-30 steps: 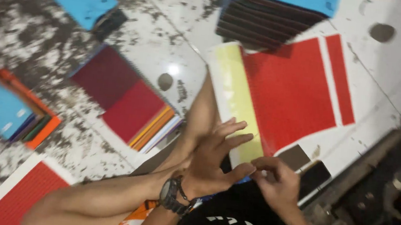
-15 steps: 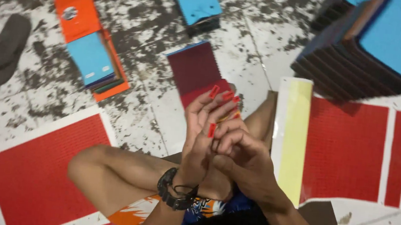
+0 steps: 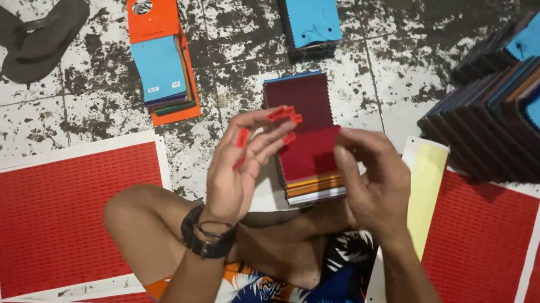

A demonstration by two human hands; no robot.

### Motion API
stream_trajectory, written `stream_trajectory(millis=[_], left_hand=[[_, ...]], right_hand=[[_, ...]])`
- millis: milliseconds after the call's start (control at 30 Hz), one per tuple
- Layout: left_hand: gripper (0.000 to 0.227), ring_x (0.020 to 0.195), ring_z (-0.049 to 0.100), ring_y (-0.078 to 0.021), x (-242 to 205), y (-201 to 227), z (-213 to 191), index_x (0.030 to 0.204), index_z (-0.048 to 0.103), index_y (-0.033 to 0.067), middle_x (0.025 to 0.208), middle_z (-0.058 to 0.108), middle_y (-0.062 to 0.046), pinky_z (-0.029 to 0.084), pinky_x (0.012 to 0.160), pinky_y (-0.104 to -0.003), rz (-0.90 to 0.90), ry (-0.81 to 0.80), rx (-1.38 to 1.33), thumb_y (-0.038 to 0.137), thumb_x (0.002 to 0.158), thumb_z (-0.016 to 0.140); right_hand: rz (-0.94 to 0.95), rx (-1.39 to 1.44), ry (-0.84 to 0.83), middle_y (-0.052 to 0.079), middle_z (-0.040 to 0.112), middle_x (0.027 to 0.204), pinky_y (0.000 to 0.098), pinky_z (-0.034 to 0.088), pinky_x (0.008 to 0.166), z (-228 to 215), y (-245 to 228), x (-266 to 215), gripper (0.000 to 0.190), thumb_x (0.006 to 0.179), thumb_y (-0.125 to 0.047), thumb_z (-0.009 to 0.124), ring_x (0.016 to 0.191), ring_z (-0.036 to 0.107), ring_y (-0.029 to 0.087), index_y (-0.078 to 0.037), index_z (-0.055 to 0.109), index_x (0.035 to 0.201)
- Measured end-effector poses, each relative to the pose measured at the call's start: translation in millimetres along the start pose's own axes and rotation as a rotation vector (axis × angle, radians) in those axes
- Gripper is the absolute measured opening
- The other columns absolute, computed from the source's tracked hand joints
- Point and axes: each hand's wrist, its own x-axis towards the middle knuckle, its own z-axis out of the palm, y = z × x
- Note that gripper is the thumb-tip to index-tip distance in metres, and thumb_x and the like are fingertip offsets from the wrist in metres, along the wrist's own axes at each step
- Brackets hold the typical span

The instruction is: The person sits on the floor and applies small red adhesive strips to the top edge of stacked colorful notebooks. They peel the backing from a roll of adhesive and press it onto the notebook spines, repeating the process for multiple notebooks.

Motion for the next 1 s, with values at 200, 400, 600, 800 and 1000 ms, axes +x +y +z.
stream_trajectory(millis=[200, 400, 600, 800, 1000], left_hand=[[0.057, 0.127, 0.053, -0.0394, 35.1, 3.3, -26.3, 0.112, 0.066, 0.0009, 0.149, 0.044, -0.02, 0.056, 0.054, -0.022, -0.045, 0.13, 0.567, 0.045, 0.102, 0.031], [0.054, 0.147, 0.021, -0.0551, 51.1, 26.9, -11.5, 0.102, 0.067, 0.0025, 0.149, 0.04, -0.027, 0.03, 0.1, -0.081, 0.007, 0.061, 0.66, 0.041, 0.103, 0.029], [0.054, 0.149, 0.02, -0.0519, 55.4, 18.2, -20.3, 0.102, 0.068, 0.0026, 0.147, 0.043, -0.026, 0.014, 0.116, -0.073, 0.021, 0.022, 0.691, 0.039, 0.105, 0.029], [0.055, 0.148, 0.019, -0.0543, 53.3, 16.1, -23.6, 0.102, 0.068, 0.0023, 0.147, 0.041, -0.029, 0.015, 0.114, -0.075, -0.014, 0.013, 0.691, 0.04, 0.105, 0.028], [0.055, 0.149, 0.018, -0.0539, 51.5, 9.5, -32.7, 0.101, 0.069, 0.0031, 0.149, 0.04, -0.029, 0.013, 0.115, -0.075, -0.023, 0.011, 0.655, 0.042, 0.104, 0.029]], right_hand=[[-0.036, -0.091, -0.31, 0.021, 0.072, 0.092, 0.0334, 0.06, 0.062, 11.2, 4.9, 64.9, 0.015, 0.091, 0.001, 0.076, 0.078, 0.072, 0.025, 0.004, 0.075, 0.106], [0.031, -0.038, -0.548, 0.023, 0.072, 0.081, 0.0392, 0.061, 0.06, 19.9, 8.0, 103.1, 0.011, 0.095, -0.001, 0.069, 0.074, 0.072, 0.026, 0.006, 0.075, 0.1], [0.064, -0.059, -0.651, 0.023, 0.071, 0.078, 0.0388, 0.058, 0.058, 24.8, 9.3, 113.7, 0.01, 0.093, 0.0, 0.069, 0.071, 0.069, 0.024, 0.007, 0.074, 0.098], [0.116, -0.08, -0.683, 0.02, 0.072, 0.076, 0.0344, 0.054, 0.056, 28.2, 22.1, 112.3, 0.01, 0.091, 0.0, 0.07, 0.068, 0.067, 0.021, 0.005, 0.076, 0.097], [0.16, -0.087, -0.712, 0.019, 0.074, 0.08, 0.0335, 0.054, 0.056, 33.2, 34.0, 107.2, 0.012, 0.093, -0.004, 0.07, 0.071, 0.069, 0.021, 0.004, 0.076, 0.099]])
